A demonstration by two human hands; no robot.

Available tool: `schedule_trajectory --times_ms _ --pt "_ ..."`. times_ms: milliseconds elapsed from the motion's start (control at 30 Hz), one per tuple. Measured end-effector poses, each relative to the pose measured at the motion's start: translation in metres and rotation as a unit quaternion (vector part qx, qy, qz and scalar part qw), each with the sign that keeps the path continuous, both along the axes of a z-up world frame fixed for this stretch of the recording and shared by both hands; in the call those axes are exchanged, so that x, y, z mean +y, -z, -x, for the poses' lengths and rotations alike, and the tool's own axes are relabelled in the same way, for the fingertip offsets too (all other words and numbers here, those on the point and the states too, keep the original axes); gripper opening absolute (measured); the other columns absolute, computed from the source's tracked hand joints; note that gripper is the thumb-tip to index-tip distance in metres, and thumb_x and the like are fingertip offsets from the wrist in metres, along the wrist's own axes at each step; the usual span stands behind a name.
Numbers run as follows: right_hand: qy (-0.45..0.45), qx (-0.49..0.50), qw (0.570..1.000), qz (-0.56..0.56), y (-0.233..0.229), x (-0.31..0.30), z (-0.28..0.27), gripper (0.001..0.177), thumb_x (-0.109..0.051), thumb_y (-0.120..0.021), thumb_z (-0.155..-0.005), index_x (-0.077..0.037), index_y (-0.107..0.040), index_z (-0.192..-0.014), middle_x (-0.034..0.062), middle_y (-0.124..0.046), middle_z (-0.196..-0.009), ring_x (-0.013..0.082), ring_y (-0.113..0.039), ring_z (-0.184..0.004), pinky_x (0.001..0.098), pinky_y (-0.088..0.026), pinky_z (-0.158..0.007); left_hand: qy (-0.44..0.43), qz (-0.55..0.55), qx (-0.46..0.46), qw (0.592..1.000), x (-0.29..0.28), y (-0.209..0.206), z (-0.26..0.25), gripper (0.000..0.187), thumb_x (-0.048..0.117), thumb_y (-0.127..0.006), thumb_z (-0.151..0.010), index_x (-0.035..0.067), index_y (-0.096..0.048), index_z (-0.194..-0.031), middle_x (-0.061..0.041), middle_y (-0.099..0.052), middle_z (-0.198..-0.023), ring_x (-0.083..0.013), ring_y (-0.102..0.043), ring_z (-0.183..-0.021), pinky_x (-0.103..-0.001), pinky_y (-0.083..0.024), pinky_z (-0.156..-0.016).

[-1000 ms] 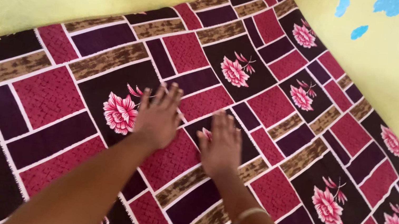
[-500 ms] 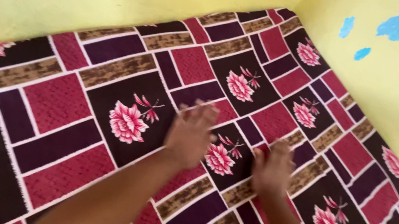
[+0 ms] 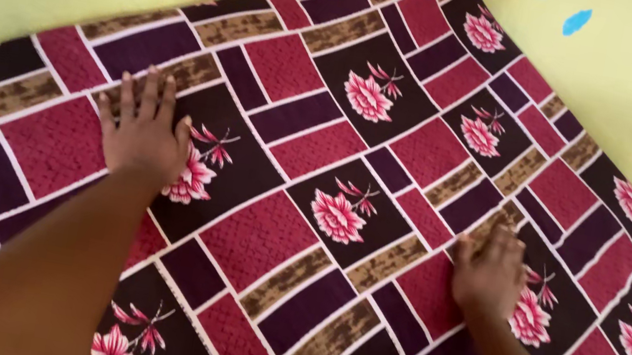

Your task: The person smooths the bedsheet on a bed by hand, then places several cushions and a folded cloth onto the bed from a chair.

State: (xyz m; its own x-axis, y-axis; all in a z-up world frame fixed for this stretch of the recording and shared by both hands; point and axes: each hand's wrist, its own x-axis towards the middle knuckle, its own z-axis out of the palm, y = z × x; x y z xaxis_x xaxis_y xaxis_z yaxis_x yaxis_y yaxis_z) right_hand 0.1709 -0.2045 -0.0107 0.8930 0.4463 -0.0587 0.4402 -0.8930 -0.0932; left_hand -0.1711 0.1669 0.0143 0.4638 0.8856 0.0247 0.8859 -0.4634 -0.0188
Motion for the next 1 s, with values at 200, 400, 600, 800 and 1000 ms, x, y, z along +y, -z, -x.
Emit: schedule_trajectory --times_ms 200,400,600,800,1000 --pt "0.138 0.046 0.988 -0.052 -0.015 0.015 0.004 0.085 -0.05 -0.046 -0.105 0.001 -0.013 -0.165 0.0267 -0.017 -0.17 0.0422 -0.03 -0.149 0.0538 -0.027 -0.121 0.021 0.059 0.04 0.997 -0.024 -0.01 -0.038 0.073 0.055 -0.013 -0.104 0.016 0.005 -0.162 -0.008 0.013 -0.169 -0.0325 0.01 -0.154 -0.057 0.004 -0.122" --pt "-0.223 0.003 0.956 -0.192 0.009 0.141 0.107 0.084 -0.039 -0.059 -0.1 0.003 -0.019 -0.16 0.0262 -0.029 -0.161 0.0406 -0.022 -0.152 0.0534 -0.017 -0.123 0.182 0.071 -0.007 0.981 -0.092 -0.028 -0.129 0.069 0.045 -0.02 -0.106 0.011 0.0 -0.162 -0.009 0.006 -0.171 -0.0301 0.004 -0.156 -0.056 0.002 -0.122" --pt "-0.235 0.019 0.968 -0.085 -0.008 0.147 0.12 0.074 -0.046 -0.051 -0.102 -0.008 -0.022 -0.159 0.0212 -0.02 -0.165 0.034 -0.014 -0.155 0.0506 -0.012 -0.123 0.18 0.105 0.009 0.978 -0.077 -0.004 -0.095 0.068 0.046 -0.018 -0.108 0.012 0.001 -0.163 -0.006 0.006 -0.172 -0.0266 0.004 -0.157 -0.052 0.004 -0.125" --pt "-0.03 0.013 0.996 -0.08 -0.035 0.038 0.048 0.075 -0.046 -0.051 -0.1 -0.008 -0.025 -0.159 0.015 -0.022 -0.169 0.0317 -0.023 -0.155 0.051 -0.013 -0.126 0.024 0.058 0.002 0.998 -0.019 -0.002 -0.022 0.068 0.049 -0.015 -0.103 0.02 -0.001 -0.163 -0.001 0.005 -0.172 -0.0261 0.005 -0.157 -0.052 0.002 -0.124" --pt "0.123 0.054 0.989 -0.07 -0.04 0.012 0.029 0.07 -0.048 -0.044 -0.107 0.004 -0.032 -0.153 0.027 -0.029 -0.162 0.0426 -0.031 -0.147 0.0578 -0.03 -0.117 0.015 0.067 0.006 0.998 -0.019 -0.018 -0.021 0.071 0.048 -0.02 -0.104 0.015 0.002 -0.162 -0.007 0.009 -0.17 -0.0322 0.009 -0.155 -0.056 0.001 -0.122"
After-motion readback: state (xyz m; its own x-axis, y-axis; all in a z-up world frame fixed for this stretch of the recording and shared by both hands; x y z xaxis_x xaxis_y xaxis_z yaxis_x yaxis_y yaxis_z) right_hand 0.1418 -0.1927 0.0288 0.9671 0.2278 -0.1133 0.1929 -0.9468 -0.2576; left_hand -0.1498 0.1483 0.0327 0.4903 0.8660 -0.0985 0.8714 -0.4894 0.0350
